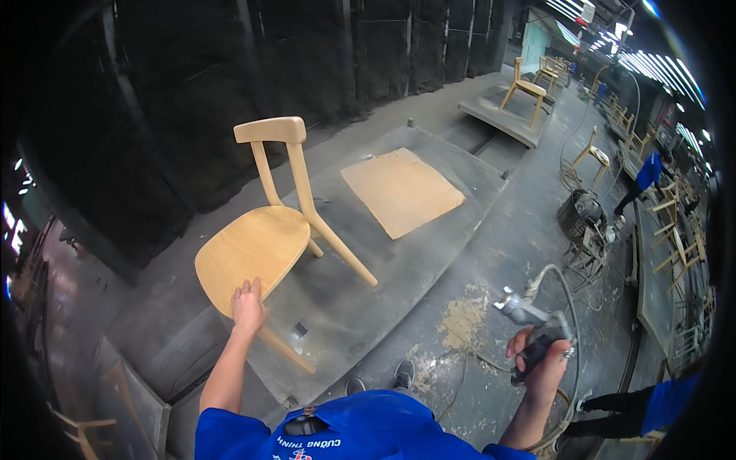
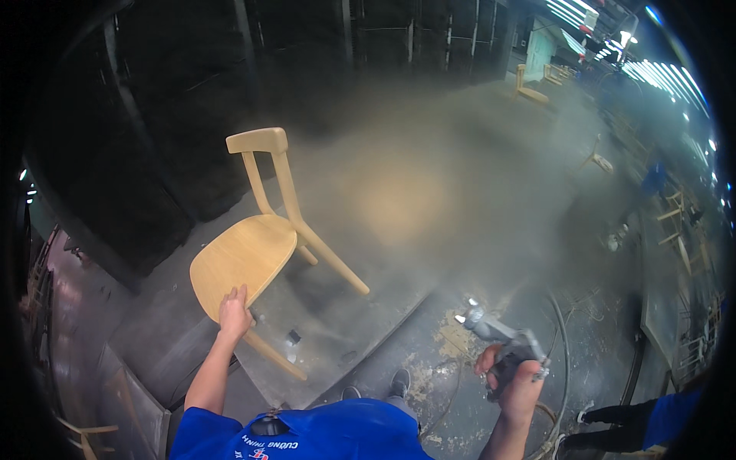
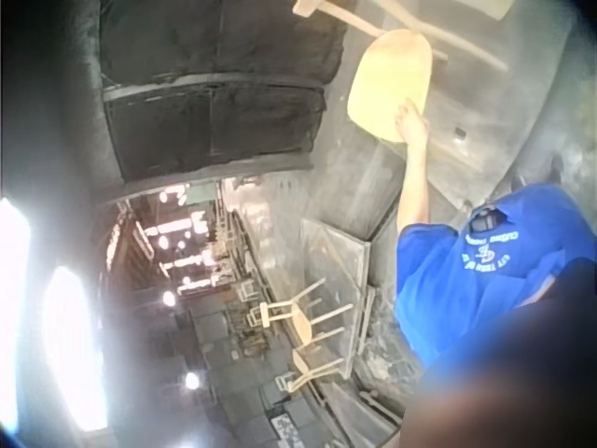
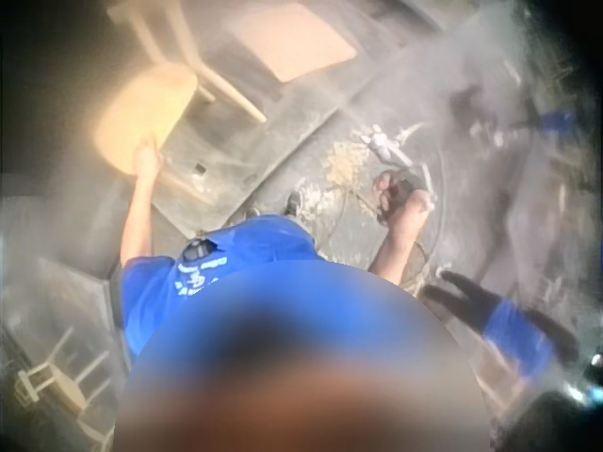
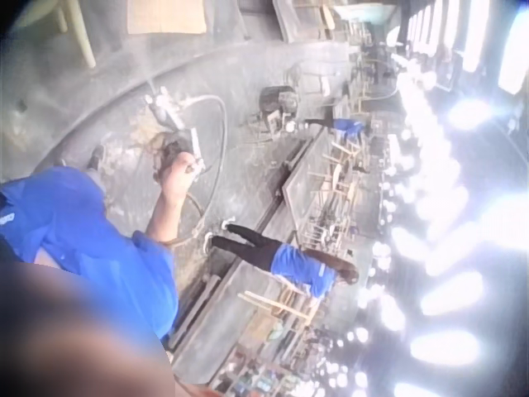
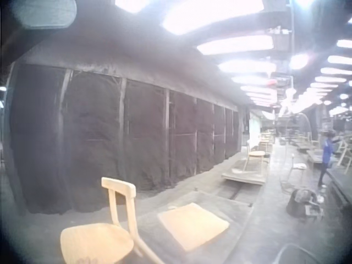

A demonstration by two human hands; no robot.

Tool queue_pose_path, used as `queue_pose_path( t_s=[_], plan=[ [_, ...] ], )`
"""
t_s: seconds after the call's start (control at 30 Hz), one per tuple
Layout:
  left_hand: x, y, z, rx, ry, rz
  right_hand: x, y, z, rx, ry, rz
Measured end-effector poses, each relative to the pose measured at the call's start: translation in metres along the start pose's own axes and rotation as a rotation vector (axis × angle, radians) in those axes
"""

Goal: The person uses a spray gun to apply a coating to wooden chairs in a workshop. They repeatedly lift, rotate, and reposition each chair to spray all sides, then place the chairs back on the floor or a platform. The process is repeated for multiple chairs.

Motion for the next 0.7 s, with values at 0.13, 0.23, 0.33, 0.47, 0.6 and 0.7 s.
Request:
queue_pose_path(
  t_s=[0.13,0.23,0.33,0.47,0.6,0.7],
  plan=[
    [0.012,0.016,-0.002,0.045,-0.13,0.222,0.022,-0.005,-0.014,0.126,0.13,-0.076],
    [0.027,0.023,-0.013,0.008,-0.109,0.313,0.032,-0.018,-0.021,-0.021,0.117,-0.093],
    [0.041,0.029,-0.029,0.082,0.0,0.364,0.033,-0.031,-0.019,-0.141,0.102,-0.149],
    [0.055,0.036,-0.056,0.018,0.011,0.507,0.016,-0.037,-0.003,-0.299,-0.032,-0.185],
    [0.071,0.035,-0.073,-0.014,0.025,0.648,0.002,-0.039,0.015,-0.441,-0.137,-0.244],
    [0.086,0.037,-0.076,-0.024,0.041,0.692,-0.006,-0.039,0.02,-0.506,-0.206,-0.181]
  ],
)
Point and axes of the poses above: each hand's wrist, its own x-axis towards the middle knuckle, its own y-axis out of the back of the hand, z = x × y, the point moved 1 cm from there along x, towards the middle knuckle, and after that the axes turned 14 degrees about -x, right-handed, at the moved point
